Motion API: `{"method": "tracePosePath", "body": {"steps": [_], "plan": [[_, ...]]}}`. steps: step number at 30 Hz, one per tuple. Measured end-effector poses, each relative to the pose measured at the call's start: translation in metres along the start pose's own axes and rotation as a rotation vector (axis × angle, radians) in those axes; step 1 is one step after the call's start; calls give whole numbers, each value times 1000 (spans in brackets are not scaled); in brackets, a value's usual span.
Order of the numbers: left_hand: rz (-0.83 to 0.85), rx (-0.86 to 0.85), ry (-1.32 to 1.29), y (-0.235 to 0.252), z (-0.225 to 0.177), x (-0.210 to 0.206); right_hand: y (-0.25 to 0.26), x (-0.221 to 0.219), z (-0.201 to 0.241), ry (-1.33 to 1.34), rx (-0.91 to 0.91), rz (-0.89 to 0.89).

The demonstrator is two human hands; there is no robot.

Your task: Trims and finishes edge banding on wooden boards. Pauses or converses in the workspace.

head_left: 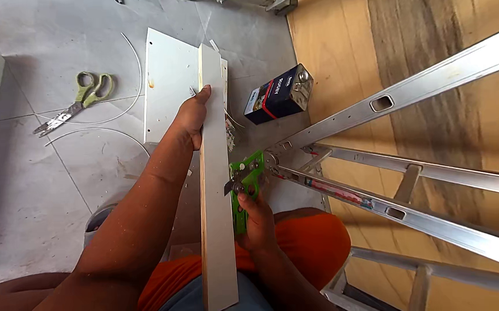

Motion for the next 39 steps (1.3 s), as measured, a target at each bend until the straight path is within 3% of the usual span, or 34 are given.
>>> {"method": "tracePosePath", "body": {"steps": [5, 24, 31, 39], "plan": [[35, -1, 37, -1, 7, -14, 3, 1, 1, 91, 42, -10], [-68, 50, 64, 0, 20, -9, -40, 28, -11, 162, -36, 0], [-95, -11, 32, -1, 8, 5, -68, 46, -3, -1, -8, 109], [-28, 3, 17, 1, 17, -12, 9, 13, 7, -48, 55, 20]]}}
Point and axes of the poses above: each hand's wrist, its own y-axis towards the middle knuckle, its own x-axis out of the back of the hand, z = x × y, the point moved 3 cm from there along y, towards the middle knuckle, and after that the axes turned 6 degrees about x, right-handed, at the moved point
